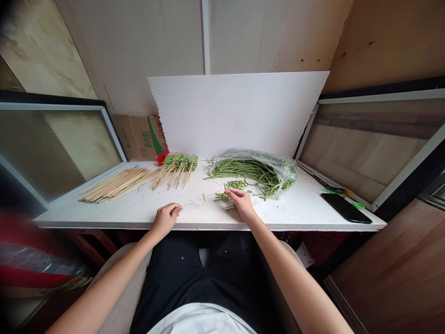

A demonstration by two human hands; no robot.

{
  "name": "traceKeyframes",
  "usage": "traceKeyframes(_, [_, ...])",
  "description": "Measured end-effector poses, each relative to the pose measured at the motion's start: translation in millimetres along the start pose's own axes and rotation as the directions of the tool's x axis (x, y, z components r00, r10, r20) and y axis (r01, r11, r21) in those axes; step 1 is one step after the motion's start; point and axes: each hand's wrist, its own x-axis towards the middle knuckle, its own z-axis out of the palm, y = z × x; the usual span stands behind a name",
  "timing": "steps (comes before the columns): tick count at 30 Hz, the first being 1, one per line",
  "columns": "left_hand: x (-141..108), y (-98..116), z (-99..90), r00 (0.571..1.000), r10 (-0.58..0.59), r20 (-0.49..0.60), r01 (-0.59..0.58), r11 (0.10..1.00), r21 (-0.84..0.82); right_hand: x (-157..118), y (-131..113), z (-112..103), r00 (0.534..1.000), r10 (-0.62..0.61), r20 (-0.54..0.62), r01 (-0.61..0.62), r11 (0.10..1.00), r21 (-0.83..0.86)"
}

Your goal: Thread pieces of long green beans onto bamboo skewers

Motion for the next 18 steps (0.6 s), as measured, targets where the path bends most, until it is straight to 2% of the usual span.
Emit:
traceKeyframes(7, [0.7, 1.8, -1.2, 0.999, 0.032, -0.027, -0.031, 0.999, 0.014, 0.5, 0.8, 1.0, 1.000, 0.006, -0.019, -0.006, 1.000, 0.015])
traceKeyframes(18, [-3.3, -5.0, 0.4, 0.992, 0.130, -0.009, -0.130, 0.991, 0.023, -1.7, 2.3, 1.2, 0.999, -0.049, -0.013, 0.049, 0.998, 0.041])
